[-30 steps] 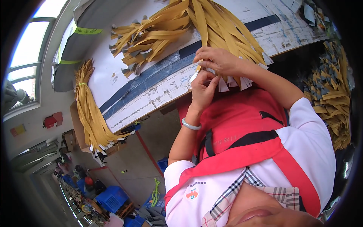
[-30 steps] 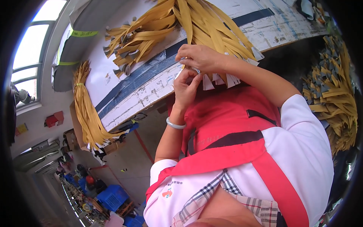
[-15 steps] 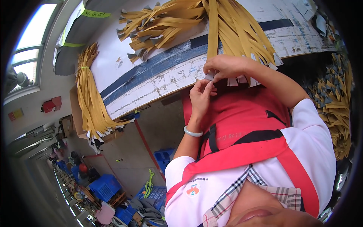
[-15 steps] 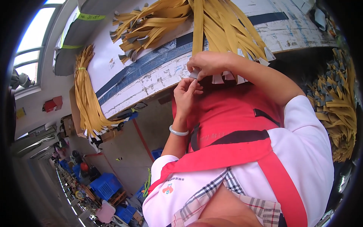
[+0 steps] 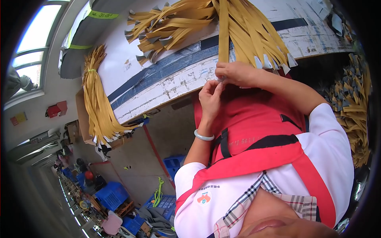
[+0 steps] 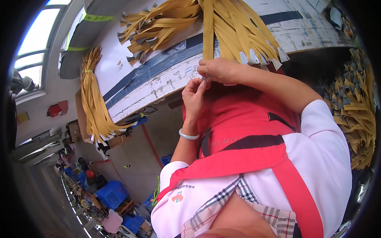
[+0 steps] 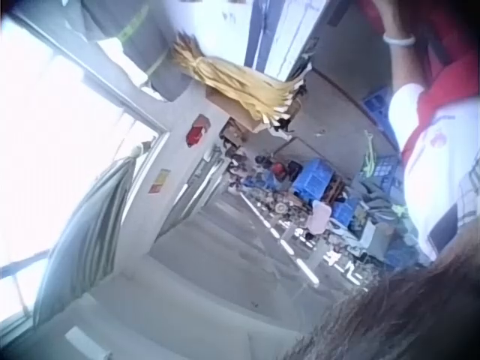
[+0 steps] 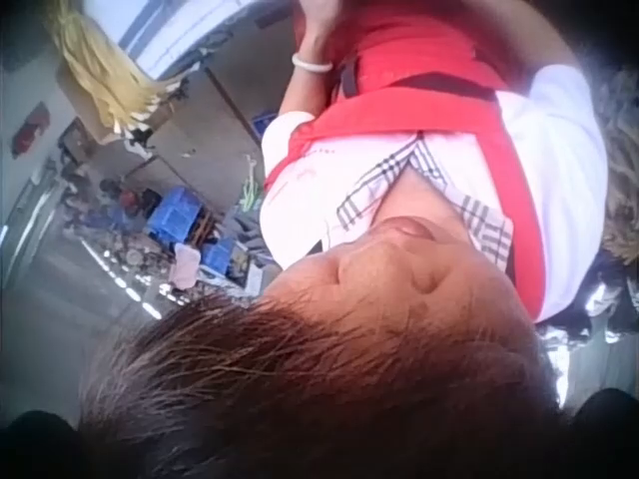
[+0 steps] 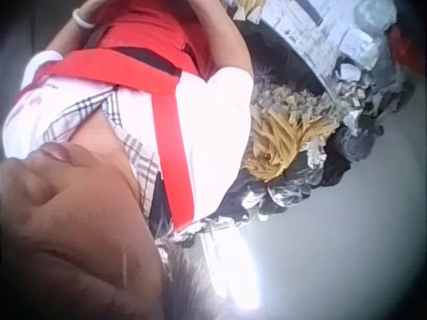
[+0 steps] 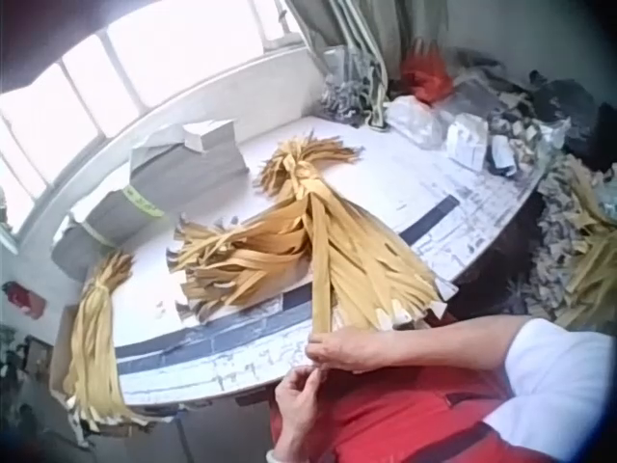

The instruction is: Attaching metal sliders and tags to yellow zipper tapes on a workbench.

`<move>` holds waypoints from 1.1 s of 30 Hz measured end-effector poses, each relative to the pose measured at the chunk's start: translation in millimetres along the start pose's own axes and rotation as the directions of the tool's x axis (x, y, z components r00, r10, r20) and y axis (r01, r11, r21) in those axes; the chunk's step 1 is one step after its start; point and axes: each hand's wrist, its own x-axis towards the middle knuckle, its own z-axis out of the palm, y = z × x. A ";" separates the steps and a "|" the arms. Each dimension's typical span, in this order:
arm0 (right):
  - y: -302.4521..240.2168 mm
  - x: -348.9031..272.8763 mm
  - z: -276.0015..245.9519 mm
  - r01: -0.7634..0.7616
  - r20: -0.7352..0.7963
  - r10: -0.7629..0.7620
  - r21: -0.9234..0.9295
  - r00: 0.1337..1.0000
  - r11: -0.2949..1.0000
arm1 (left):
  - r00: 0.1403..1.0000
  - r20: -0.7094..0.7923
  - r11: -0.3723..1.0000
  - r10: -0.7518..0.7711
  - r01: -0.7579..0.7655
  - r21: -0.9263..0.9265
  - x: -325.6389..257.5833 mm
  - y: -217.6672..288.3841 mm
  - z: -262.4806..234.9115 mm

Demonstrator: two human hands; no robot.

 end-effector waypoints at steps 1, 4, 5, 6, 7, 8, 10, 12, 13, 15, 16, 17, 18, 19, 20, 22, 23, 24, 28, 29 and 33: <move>0.2 0.0 0.4 -0.001 -0.002 0.001 0.001 1.000 1.000 | 1.000 0.010 1.000 0.003 -0.003 0.001 -0.1 -0.2 -0.5; 4.5 1.8 1.5 0.022 -0.058 -0.020 0.023 0.998 0.999 | 0.999 0.040 1.000 -0.002 0.001 0.002 -0.2 1.5 -1.8; 5.5 2.9 1.5 0.020 -0.045 -0.020 0.012 0.999 1.000 | 0.998 0.059 1.000 -0.008 0.008 -0.001 -0.4 2.0 -2.5; 5.8 3.4 1.6 0.019 -0.032 -0.019 0.001 0.999 1.000 | 0.998 0.061 1.000 -0.008 0.008 -0.001 -1.6 2.3 -3.0; 4.9 2.3 2.3 0.018 -0.033 -0.018 0.001 0.999 1.000 | 0.998 0.050 0.999 -0.025 0.026 -0.019 -3.4 2.7 -3.5; 1.9 1.1 2.0 0.006 -0.044 -0.006 0.008 0.999 1.000 | 0.998 0.037 0.998 -0.041 0.043 -0.038 -3.8 2.4 -4.3; 0.8 -0.2 1.8 -0.006 -0.054 0.007 0.016 0.999 1.000 | 0.999 0.028 0.997 -0.040 0.042 -0.071 -1.8 2.6 -8.2; 1.2 -3.4 2.7 0.004 -0.093 -0.002 0.021 0.996 1.000 | 0.999 0.015 0.994 -0.040 0.042 -0.103 -1.9 2.7 -11.4; 1.2 -3.1 2.2 0.005 -0.091 -0.003 0.022 0.996 1.000 | 0.999 0.022 0.994 -0.037 0.039 -0.106 -0.8 2.6 -12.2; 2.7 -1.4 -0.5 0.009 -0.045 -0.007 0.051 0.999 0.999 | 0.999 0.034 0.993 -0.032 0.036 -0.108 0.8 3.6 -12.3; 3.2 -0.5 -1.6 0.008 -0.047 -0.006 0.050 0.999 0.999 | 0.999 0.035 0.993 -0.026 0.030 -0.116 0.9 4.4 -12.1; 3.4 1.2 -3.2 0.027 -0.041 -0.024 0.073 0.999 0.997 | 0.999 0.036 0.992 -0.019 0.023 -0.125 1.9 7.7 -10.7; 2.9 2.9 -5.1 0.045 -0.037 -0.041 0.097 0.998 0.994 | 0.999 0.037 0.992 -0.017 0.021 -0.126 4.4 11.3 -9.4; 3.2 2.9 -10.2 0.045 -0.038 -0.041 0.094 0.998 0.995 | 0.995 0.091 0.990 0.039 -0.026 -0.142 8.1 15.1 -8.5; -1.1 1.9 -20.3 -0.077 0.011 0.081 0.452 0.997 0.889 | 0.986 0.141 0.984 0.093 -0.070 -0.162 10.6 21.4 -7.1; -13.7 0.7 -38.5 -0.171 0.066 0.188 0.763 0.980 0.623 | 0.969 0.139 0.975 0.202 -0.186 -0.120 18.2 46.3 -1.4; -15.4 0.7 -40.1 -0.168 0.061 0.188 0.760 0.980 0.628 | 0.938 0.152 0.949 0.313 -0.304 -0.077 25.2 55.9 -0.2; -16.1 0.6 -41.0 -0.120 0.019 0.188 0.828 0.982 0.547 | 0.939 0.132 0.947 0.317 -0.308 -0.086 31.7 57.9 -1.8; -9.6 0.2 -46.8 -0.070 -0.025 0.190 0.877 0.981 0.475 | 0.959 0.190 0.958 0.209 -0.162 -0.236 47.2 65.9 4.9; -12.2 -0.2 -50.4 -0.099 0.002 0.196 0.868 0.981 0.487 | 0.959 0.192 0.959 0.209 -0.162 -0.234 49.0 66.3 2.0; -13.0 0.7 -71.4 -0.178 0.149 0.099 0.832 0.984 0.525 | 0.934 0.332 0.973 0.133 -0.059 -0.222 57.4 73.7 -7.7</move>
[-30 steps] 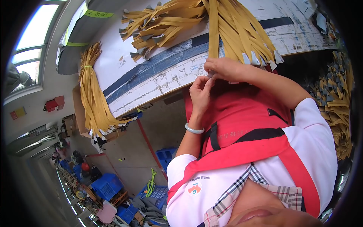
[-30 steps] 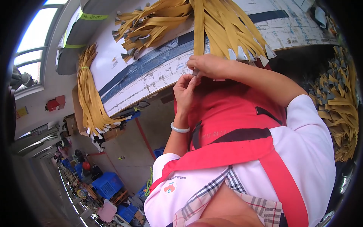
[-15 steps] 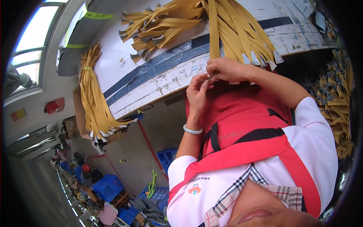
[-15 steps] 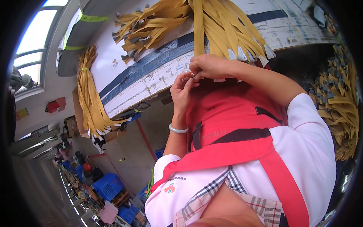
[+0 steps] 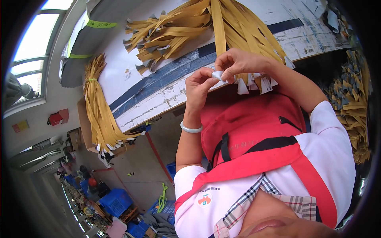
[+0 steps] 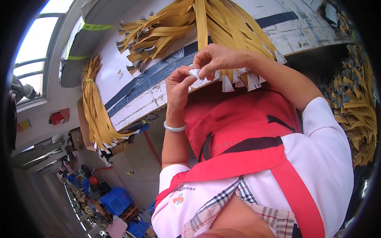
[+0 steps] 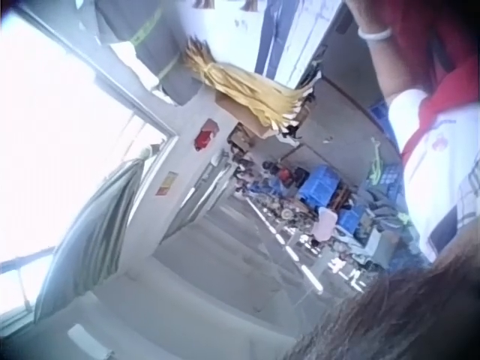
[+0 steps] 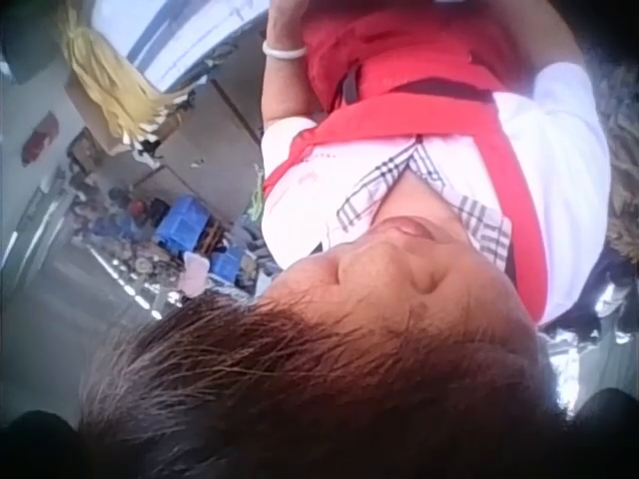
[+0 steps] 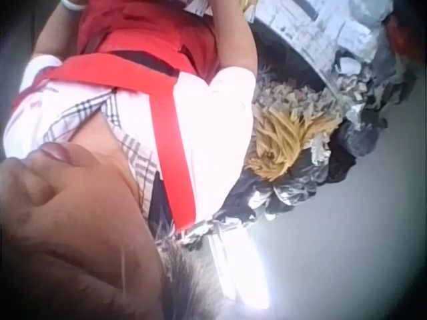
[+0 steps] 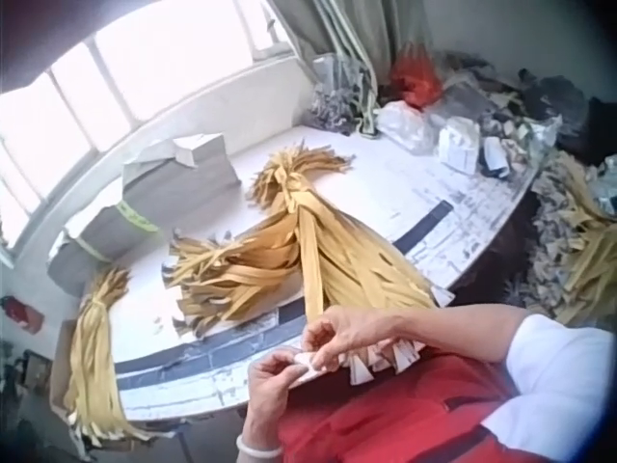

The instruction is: Attaching metal sliders and tags to yellow zipper tapes on a workbench.

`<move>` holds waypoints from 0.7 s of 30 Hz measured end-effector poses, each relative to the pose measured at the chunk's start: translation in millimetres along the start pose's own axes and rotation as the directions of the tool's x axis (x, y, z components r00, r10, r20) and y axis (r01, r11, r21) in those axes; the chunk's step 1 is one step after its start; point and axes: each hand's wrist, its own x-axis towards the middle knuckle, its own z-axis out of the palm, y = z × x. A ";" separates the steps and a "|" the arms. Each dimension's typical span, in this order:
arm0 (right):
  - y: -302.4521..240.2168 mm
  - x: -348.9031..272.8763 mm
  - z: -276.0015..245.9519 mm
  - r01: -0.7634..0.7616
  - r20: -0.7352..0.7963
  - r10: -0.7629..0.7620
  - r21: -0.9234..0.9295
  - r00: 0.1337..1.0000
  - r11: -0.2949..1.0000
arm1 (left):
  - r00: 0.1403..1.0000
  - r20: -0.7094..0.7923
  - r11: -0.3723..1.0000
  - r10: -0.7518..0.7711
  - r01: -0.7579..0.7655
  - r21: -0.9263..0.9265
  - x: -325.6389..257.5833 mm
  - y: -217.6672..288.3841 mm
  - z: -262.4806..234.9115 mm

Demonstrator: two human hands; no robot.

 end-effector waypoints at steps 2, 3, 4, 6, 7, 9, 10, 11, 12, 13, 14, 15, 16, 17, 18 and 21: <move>-3.0 0.9 -3.2 -0.009 0.034 0.011 -0.061 0.999 0.998 | 0.998 0.038 0.998 -0.048 0.049 -0.029 2.9 4.4 1.0; -5.4 0.5 -3.2 -0.007 0.034 0.009 -0.060 0.999 0.998 | 0.998 0.038 0.998 -0.048 0.049 -0.026 4.3 6.3 2.4; -7.9 -0.4 -1.2 0.024 0.002 -0.024 -0.053 1.000 0.998 | 1.000 0.003 1.000 -0.018 0.018 -0.003 4.6 8.2 4.6; -5.3 -2.8 4.2 0.053 -0.035 -0.055 -0.041 0.998 0.998 | 1.000 -0.028 1.000 0.006 -0.005 0.021 3.6 6.1 9.8; -3.3 -2.8 7.4 0.083 -0.125 -0.107 -0.181 0.986 0.980 | 0.990 -0.122 0.995 0.066 -0.057 0.079 2.8 3.4 12.8; 1.0 -2.0 16.7 0.183 -0.190 -0.388 -0.646 0.902 0.741 | 0.942 -0.236 0.945 0.239 -0.169 0.281 0.8 -7.3 23.4; 9.7 2.3 19.0 0.182 -0.191 -0.388 -0.646 0.902 0.742 | 0.906 -0.244 0.881 0.345 -0.224 0.416 0.7 -15.5 29.8; 21.2 7.9 20.5 0.205 -0.210 -0.580 -0.797 0.787 0.568 | 0.858 -0.166 0.681 0.486 -0.253 0.687 0.2 -17.1 35.1; 32.0 13.9 22.5 0.180 -0.173 -0.745 -0.913 0.644 0.367 | 0.857 -0.169 0.680 0.487 -0.250 0.689 -0.3 -16.6 36.1; 40.5 14.6 21.9 0.190 -0.273 -0.707 -0.845 0.652 0.501 | 0.891 -0.200 0.789 0.407 -0.233 0.568 0.0 -15.7 36.8; 42.5 14.6 15.5 0.193 -0.266 -0.707 -0.845 0.656 0.498 | 0.920 -0.219 0.878 0.325 -0.208 0.431 1.5 -15.3 37.6; 44.7 11.1 8.6 0.301 -0.347 -0.597 -0.619 0.723 0.725 | 0.942 -0.210 0.926 0.262 -0.185 0.329 3.4 -2.5 44.4; 46.5 6.7 4.2 0.361 -0.382 -0.469 -0.322 0.796 0.875 | 0.913 -0.259 0.917 0.314 -0.222 0.330 7.9 9.9 53.1; 44.1 3.8 8.5 0.416 -0.354 -0.516 -0.323 0.780 0.850 | 0.931 -0.195 0.889 0.309 -0.210 0.406 8.6 14.2 42.5; 45.0 2.6 12.8 0.417 -0.349 -0.516 -0.321 0.782 0.850 | 0.947 -0.129 0.855 0.294 -0.200 0.479 9.9 17.5 28.9; 45.8 -4.2 19.0 0.381 -0.381 -0.427 -0.192 0.820 0.904 | 0.989 -0.050 0.887 0.141 -0.104 0.449 8.2 15.4 12.5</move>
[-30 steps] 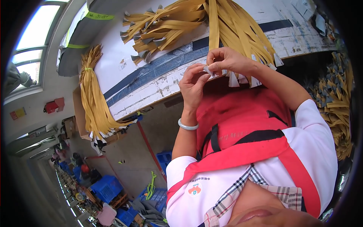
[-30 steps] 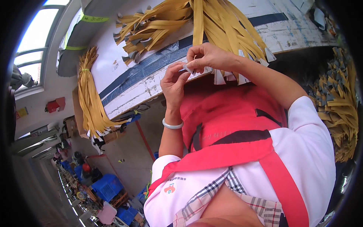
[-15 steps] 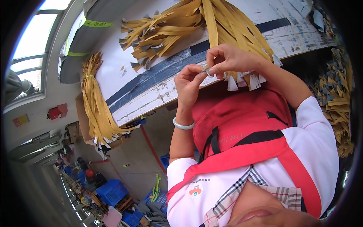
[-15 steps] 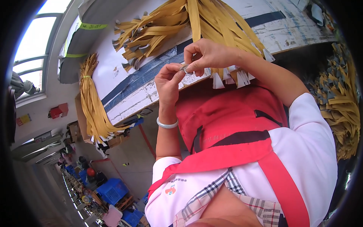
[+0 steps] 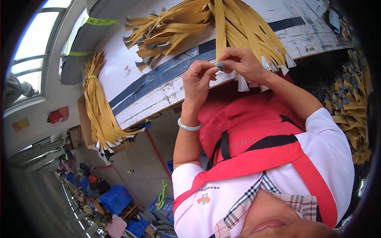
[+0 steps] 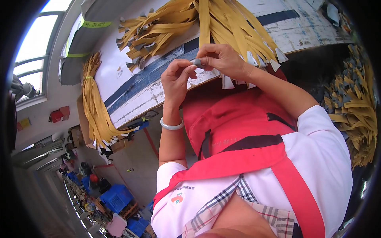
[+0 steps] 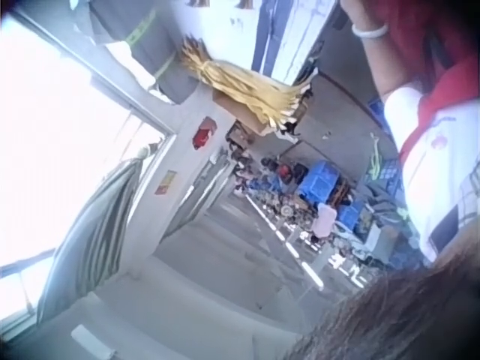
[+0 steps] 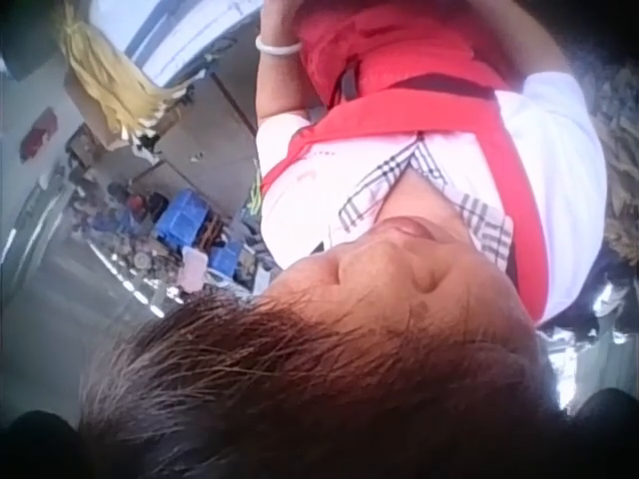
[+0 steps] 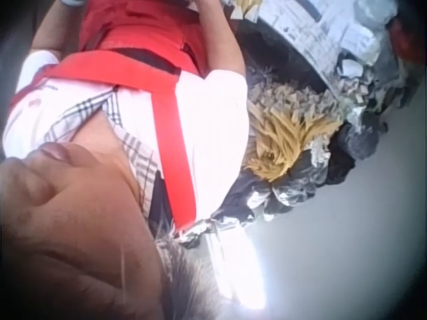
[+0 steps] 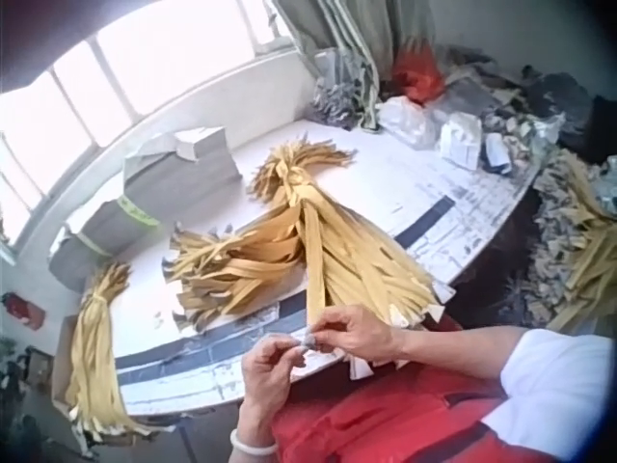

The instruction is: Attaching metal sliders and tags to yellow zipper tapes on a workbench.

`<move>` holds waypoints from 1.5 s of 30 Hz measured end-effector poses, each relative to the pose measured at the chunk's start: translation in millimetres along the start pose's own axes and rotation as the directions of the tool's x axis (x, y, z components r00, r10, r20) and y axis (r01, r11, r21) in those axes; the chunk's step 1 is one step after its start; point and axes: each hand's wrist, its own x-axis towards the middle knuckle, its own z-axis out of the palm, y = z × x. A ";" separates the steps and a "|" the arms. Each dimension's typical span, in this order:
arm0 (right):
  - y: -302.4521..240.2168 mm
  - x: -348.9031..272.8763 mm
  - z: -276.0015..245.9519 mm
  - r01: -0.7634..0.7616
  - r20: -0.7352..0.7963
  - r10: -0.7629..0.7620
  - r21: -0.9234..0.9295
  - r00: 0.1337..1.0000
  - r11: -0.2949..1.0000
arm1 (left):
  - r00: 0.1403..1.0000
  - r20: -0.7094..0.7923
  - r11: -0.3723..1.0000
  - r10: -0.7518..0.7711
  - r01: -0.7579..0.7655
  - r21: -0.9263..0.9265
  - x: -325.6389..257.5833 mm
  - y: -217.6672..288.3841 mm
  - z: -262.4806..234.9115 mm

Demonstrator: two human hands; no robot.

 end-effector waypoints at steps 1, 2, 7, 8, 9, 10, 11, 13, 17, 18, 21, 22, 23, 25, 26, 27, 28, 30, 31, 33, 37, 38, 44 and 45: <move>-3.2 -2.2 0.6 -0.143 -0.026 0.145 0.075 0.989 0.987 | 0.999 0.022 0.999 -0.037 0.036 0.040 -1.1 -0.2 0.7; -6.2 -4.9 1.1 -0.279 -0.044 0.288 0.153 0.957 0.948 | 1.000 0.027 0.993 0.015 -0.018 0.118 -3.4 -3.2 1.9; 4.4 -24.5 3.0 -0.229 -0.076 0.232 0.041 0.970 0.972 | 0.968 0.153 0.899 0.201 -0.244 0.363 -14.1 -13.6 22.6; 4.7 -25.5 4.5 -0.200 -0.094 0.196 -0.032 0.976 0.979 | 0.968 0.164 0.896 0.188 -0.238 0.375 -17.6 -18.7 23.6; 5.5 -26.1 5.5 -0.171 -0.107 0.160 -0.106 0.981 0.979 | 0.969 0.175 0.892 0.175 -0.231 0.388 -20.3 -23.9 24.3; 7.7 -26.2 4.8 -0.110 -0.102 0.093 -0.180 0.990 0.977 | 0.963 0.187 0.868 0.196 -0.259 0.424 -22.3 -29.3 24.8; 5.1 -24.7 6.4 -0.115 -0.101 0.098 -0.177 0.990 0.977 | 0.964 0.186 0.869 0.191 -0.254 0.424 -23.0 -27.4 27.1; -4.0 -20.6 8.0 -0.089 -0.145 0.074 -0.104 0.987 0.991 | 0.969 0.186 0.883 0.164 -0.228 0.410 -23.8 -24.0 33.0; -3.8 -13.3 -0.7 -0.224 -0.161 0.244 0.130 0.956 0.966 | 0.964 0.135 0.866 0.231 -0.267 0.423 -20.3 -28.6 33.4; -4.5 -15.6 -1.3 -0.240 -0.189 0.251 0.081 0.949 0.968 | 0.966 0.107 0.879 0.233 -0.257 0.403 -20.1 -29.7 34.5; -5.5 -30.2 -6.7 -0.267 -0.129 0.239 -0.284 0.962 0.921 | 0.969 0.091 0.893 0.230 -0.247 0.377 -21.6 -31.6 36.6; -4.1 -33.2 -7.7 -0.254 -0.071 0.244 -0.277 0.967 0.927 | 0.967 0.108 0.894 0.229 -0.253 0.370 -22.9 -31.8 36.7; -0.7 -35.0 -8.3 -0.256 -0.073 0.245 -0.277 0.967 0.926 | 0.967 0.110 0.895 0.228 -0.253 0.367 -22.9 -31.4 37.4; 7.5 -37.7 -8.6 -0.190 -0.078 0.175 -0.267 0.981 0.945 | 0.974 0.128 0.880 0.188 -0.225 0.418 -23.0 -30.0 38.1; 6.4 -37.4 -7.7 -0.191 -0.078 0.177 -0.266 0.981 0.945 | 0.974 0.128 0.881 0.187 -0.224 0.417 -22.5 -29.5 36.8; 4.0 -36.5 -6.5 -0.157 -0.080 0.137 -0.387 0.987 0.909 | 0.963 0.161 0.849 0.218 -0.268 0.455 -21.0 -29.1 35.1; 2.8 -35.9 -5.2 -0.122 -0.077 0.096 -0.501 0.992 0.857 | 0.950 0.195 0.814 0.246 -0.311 0.490 -19.8 -28.6 33.5; 4.0 -34.9 -6.4 -0.130 -0.090 0.099 -0.471 0.991 0.872 | 0.942 0.204 0.796 0.265 -0.333 0.506 -17.3 -23.8 33.7; 4.3 -34.7 -6.7 -0.138 -0.103 0.102 -0.441 0.989 0.887 | 0.935 0.214 0.776 0.284 -0.355 0.521 -16.5 -22.5 34.0; -0.9 -29.8 -3.5 -0.071 -0.084 0.034 -0.477 0.996 0.876 | 0.945 0.182 0.807 0.273 -0.328 0.491 -19.3 -29.1 31.2; -12.5 -23.4 -17.7 -0.212 -0.172 0.162 -0.336 0.972 0.918 | 0.959 0.154 0.822 0.240 -0.285 0.493 -19.1 -13.9 19.9; -5.2 -23.6 -22.8 -0.137 -0.297 -0.011 -0.473 0.955 0.870 | 0.952 0.143 0.798 0.270 -0.304 0.520 -15.5 -4.2 10.9; -42.0 -39.3 -102.2 -0.199 -0.386 0.044 -0.373 0.922 0.906 | 0.628 -0.753 0.974 0.195 -0.031 0.226 24.7 7.1 -153.5; -43.3 -47.1 -99.8 -0.201 -0.390 0.042 -0.378 0.920 0.904 | 0.608 -0.773 0.968 0.181 0.029 0.250 21.6 11.1 -157.9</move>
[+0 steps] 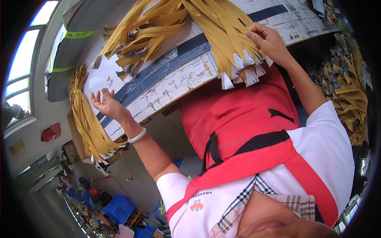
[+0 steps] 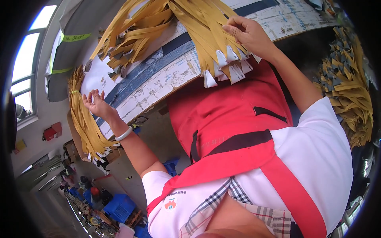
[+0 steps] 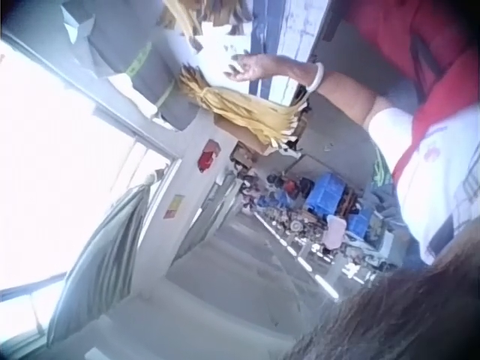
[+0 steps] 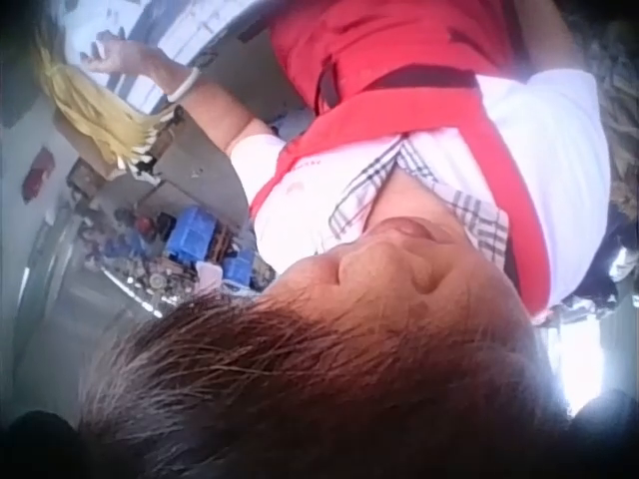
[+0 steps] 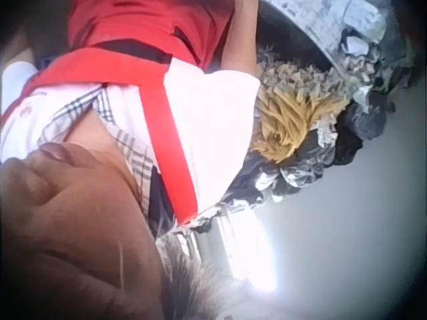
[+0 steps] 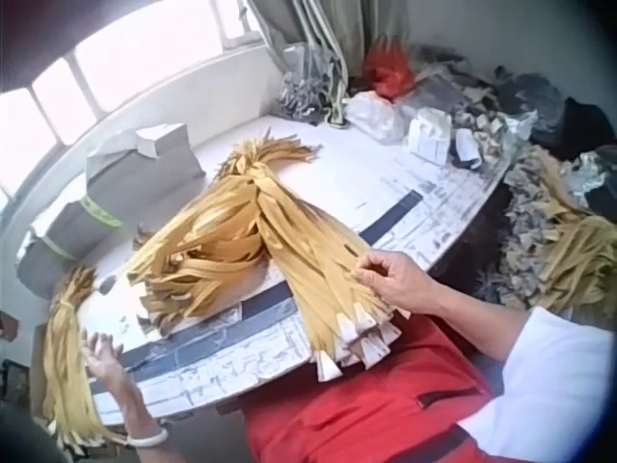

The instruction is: Attaching metal sliders and tags to yellow zipper tapes on a workbench.

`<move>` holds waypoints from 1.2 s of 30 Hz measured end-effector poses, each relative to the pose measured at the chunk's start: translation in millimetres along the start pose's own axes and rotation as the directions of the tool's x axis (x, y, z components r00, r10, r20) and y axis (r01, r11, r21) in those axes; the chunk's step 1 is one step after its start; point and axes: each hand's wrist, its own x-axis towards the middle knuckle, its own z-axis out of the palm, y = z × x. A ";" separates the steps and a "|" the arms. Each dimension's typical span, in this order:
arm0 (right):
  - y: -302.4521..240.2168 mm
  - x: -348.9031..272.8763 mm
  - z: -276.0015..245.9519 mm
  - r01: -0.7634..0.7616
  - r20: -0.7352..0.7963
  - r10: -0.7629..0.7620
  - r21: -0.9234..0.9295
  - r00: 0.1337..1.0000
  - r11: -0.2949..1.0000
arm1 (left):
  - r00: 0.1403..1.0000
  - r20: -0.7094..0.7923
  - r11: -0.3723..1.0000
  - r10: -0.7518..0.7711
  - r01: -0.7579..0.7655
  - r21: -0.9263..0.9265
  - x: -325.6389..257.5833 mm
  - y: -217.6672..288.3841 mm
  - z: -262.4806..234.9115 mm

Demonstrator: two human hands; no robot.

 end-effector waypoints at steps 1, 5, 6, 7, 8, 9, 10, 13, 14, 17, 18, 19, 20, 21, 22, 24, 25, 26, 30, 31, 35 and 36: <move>2.0 -8.1 0.0 0.051 0.089 -0.038 -0.145 0.995 0.988 | 0.996 0.090 1.000 0.015 -0.014 -0.009 -7.1 -3.0 0.3; -3.5 -24.8 0.0 0.271 0.386 -0.095 -0.431 0.917 0.861 | 0.843 0.525 0.988 0.115 -0.150 0.026 -81.5 -15.4 31.8; -2.6 -27.9 1.4 0.354 0.472 -0.108 -0.470 0.875 0.809 | 0.795 0.595 0.987 0.117 -0.160 0.020 -109.9 -7.5 48.8; -1.7 -26.0 -0.7 0.298 0.488 -0.020 -0.500 0.873 0.813 | 0.703 0.694 0.970 0.157 -0.243 0.026 -132.1 10.8 65.8; -2.9 -22.1 0.4 0.305 0.491 -0.027 -0.497 0.871 0.812 | 0.632 0.742 0.967 0.223 -0.240 -0.085 -148.3 10.1 77.2; -3.3 -18.4 0.2 0.288 0.505 -0.006 -0.484 0.863 0.826 | 0.576 0.783 0.969 0.235 -0.204 -0.140 -162.5 15.0 88.9; -4.4 -15.7 -1.3 0.270 0.516 0.017 -0.474 0.856 0.838 | 0.539 0.814 0.976 0.215 -0.138 -0.167 -173.6 19.6 101.3; -7.0 -8.5 -4.0 0.284 0.529 -0.103 -0.272 0.843 0.919 | 0.454 0.841 0.955 0.295 -0.157 -0.250 -188.4 45.0 134.0; -8.6 -5.7 -3.1 0.287 0.528 -0.107 -0.272 0.843 0.918 | 0.441 0.828 0.939 0.345 -0.163 -0.304 -190.0 50.6 141.7; -19.3 5.3 9.0 0.001 0.487 -0.115 0.227 0.866 0.974 | 0.452 0.802 0.914 0.391 -0.093 -0.394 -184.2 49.7 154.0; -20.5 8.7 11.7 0.008 0.480 -0.122 0.232 0.869 0.973 | 0.444 0.803 0.913 0.398 -0.100 -0.396 -180.9 48.4 154.9; -20.1 12.0 14.5 0.002 0.489 -0.132 0.257 0.862 0.966 | 0.418 0.832 0.927 0.366 -0.079 -0.368 -175.9 45.8 154.3; -18.1 14.4 16.4 -0.005 0.499 -0.142 0.282 0.855 0.959 | 0.392 0.858 0.940 0.331 -0.059 -0.336 -171.7 43.2 153.2; -14.6 17.0 17.3 -0.038 0.516 -0.100 0.251 0.851 0.967 | 0.375 0.872 0.944 0.315 -0.025 -0.330 -168.5 41.7 151.9; -14.1 22.6 16.0 -0.032 0.510 -0.108 0.258 0.853 0.966 | 0.369 0.873 0.944 0.318 -0.034 -0.329 -166.5 37.9 151.5; -16.3 34.5 14.9 -0.116 0.689 -0.031 0.166 0.724 0.979 | 0.356 0.922 0.921 0.156 0.284 -0.266 -161.8 37.0 151.1; -16.9 38.3 17.6 -0.138 0.689 -0.003 0.150 0.725 0.979 | 0.320 0.945 0.865 0.061 0.455 -0.210 -158.8 36.2 148.4; -19.7 41.7 20.4 -0.134 0.686 -0.009 0.156 0.728 0.979 | 0.317 0.946 0.869 0.062 0.449 -0.207 -154.2 37.9 148.0; -33.6 45.3 27.1 -0.161 0.664 0.004 0.176 0.748 0.971 | 0.327 0.945 0.761 -0.019 0.617 -0.198 -145.3 36.3 146.8; -35.9 44.1 30.3 -0.167 0.636 0.019 0.173 0.771 0.971 | 0.375 0.926 0.781 -0.032 0.588 -0.211 -145.3 34.3 146.3; -31.0 34.1 46.3 -0.082 0.501 0.017 0.109 0.865 0.991 | 0.635 0.772 0.934 -0.023 0.290 -0.211 -162.4 34.7 145.5; -28.3 33.4 52.2 0.135 0.395 -0.129 0.013 0.909 0.991 | 0.635 0.773 0.933 -0.024 0.292 -0.210 -167.1 33.0 147.0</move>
